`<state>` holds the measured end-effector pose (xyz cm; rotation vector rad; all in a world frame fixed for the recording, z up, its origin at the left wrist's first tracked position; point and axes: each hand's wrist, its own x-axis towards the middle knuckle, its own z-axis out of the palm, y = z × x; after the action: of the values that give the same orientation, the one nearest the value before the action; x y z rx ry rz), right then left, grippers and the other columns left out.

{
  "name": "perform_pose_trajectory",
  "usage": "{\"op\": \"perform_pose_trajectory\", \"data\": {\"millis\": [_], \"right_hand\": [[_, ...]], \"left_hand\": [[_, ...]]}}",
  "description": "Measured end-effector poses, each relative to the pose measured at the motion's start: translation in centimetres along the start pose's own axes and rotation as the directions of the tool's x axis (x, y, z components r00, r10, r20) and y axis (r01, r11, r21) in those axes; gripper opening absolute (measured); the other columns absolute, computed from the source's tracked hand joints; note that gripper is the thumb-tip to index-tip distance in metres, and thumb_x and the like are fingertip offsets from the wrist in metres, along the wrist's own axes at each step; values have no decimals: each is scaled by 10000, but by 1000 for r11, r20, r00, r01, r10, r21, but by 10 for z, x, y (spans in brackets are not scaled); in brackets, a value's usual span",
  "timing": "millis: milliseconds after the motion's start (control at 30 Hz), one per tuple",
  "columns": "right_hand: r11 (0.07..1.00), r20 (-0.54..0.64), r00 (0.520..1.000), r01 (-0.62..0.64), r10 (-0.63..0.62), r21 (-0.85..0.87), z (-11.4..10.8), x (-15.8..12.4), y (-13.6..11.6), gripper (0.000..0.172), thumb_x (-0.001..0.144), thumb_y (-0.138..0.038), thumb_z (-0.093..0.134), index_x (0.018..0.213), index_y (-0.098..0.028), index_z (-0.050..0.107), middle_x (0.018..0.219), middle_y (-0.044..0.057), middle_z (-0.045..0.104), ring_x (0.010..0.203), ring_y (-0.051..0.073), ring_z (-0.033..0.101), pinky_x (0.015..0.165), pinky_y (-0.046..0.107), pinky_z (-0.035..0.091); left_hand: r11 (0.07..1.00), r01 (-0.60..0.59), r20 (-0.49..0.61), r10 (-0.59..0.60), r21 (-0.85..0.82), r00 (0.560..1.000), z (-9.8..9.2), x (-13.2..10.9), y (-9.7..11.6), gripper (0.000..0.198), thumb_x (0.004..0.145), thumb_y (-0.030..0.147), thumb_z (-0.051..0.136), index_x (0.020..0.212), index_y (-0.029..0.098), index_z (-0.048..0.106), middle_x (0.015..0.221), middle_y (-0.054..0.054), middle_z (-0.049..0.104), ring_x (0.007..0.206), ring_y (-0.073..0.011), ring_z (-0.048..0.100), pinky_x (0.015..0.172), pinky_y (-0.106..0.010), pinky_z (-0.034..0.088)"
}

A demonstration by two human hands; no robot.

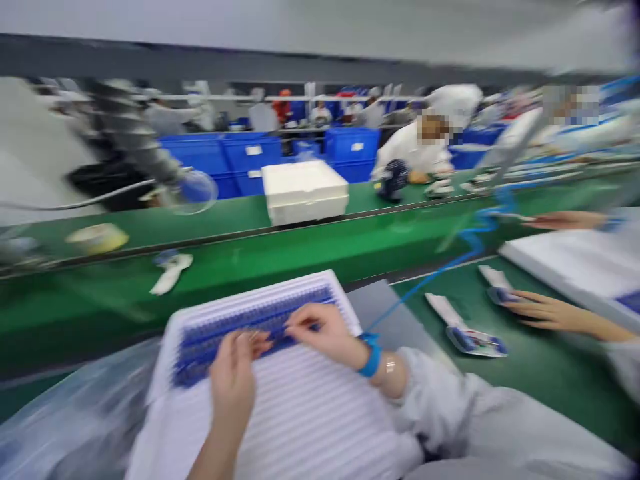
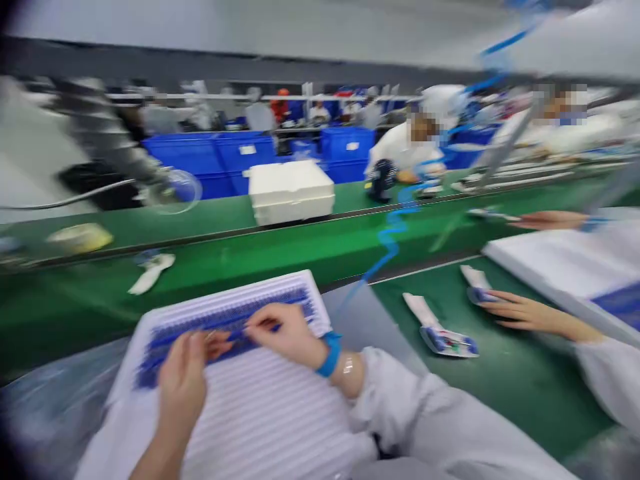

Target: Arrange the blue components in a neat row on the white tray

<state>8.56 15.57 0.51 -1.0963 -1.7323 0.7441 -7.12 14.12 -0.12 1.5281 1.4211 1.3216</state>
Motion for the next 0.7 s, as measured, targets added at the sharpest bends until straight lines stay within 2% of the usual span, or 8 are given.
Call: {"op": "perform_pose_trajectory", "data": {"millis": [67,167,267,433,700], "right_hand": [[998,26,999,37,-38,48,3,2,14,112,792,-244,603,730,-157,638,783,59,696,679,156,643,589,250,522],[994,125,986,107,-110,27,9,8,27,80,781,-203,606,713,-179,639,766,40,692,723,167,633,663,287,497],[983,201,968,168,-150,-75,13,12,31,75,768,-170,609,715,-196,654,767,31,691,758,186,603,717,328,462],[944,273,952,211,-140,-254,17,20,41,123,761,-114,592,701,-195,663,697,34,662,690,194,531,645,320,406],[909,341,931,249,-130,-333,21,21,50,131,791,-144,568,737,-199,674,692,27,655,674,184,508,640,308,384]], "left_hand": [[999,45,-55,-43,29,998,-14,6,-12,386,928,465,351,841,135,532,755,-19,633,593,-106,605,576,-262,520],[997,60,-89,-56,45,994,-21,17,-20,356,925,459,318,787,176,485,733,-13,652,584,-114,626,581,-246,514],[998,44,-89,-40,41,995,-21,21,-17,321,919,424,317,765,191,474,714,-8,651,570,-114,620,583,-236,496],[999,21,-61,-18,47,998,-21,20,-13,283,917,364,329,743,195,475,700,1,638,572,-108,607,591,-228,454],[997,13,-14,-12,76,1000,-21,20,-12,277,915,364,327,722,205,448,697,6,630,585,-120,608,604,-243,431]]}}
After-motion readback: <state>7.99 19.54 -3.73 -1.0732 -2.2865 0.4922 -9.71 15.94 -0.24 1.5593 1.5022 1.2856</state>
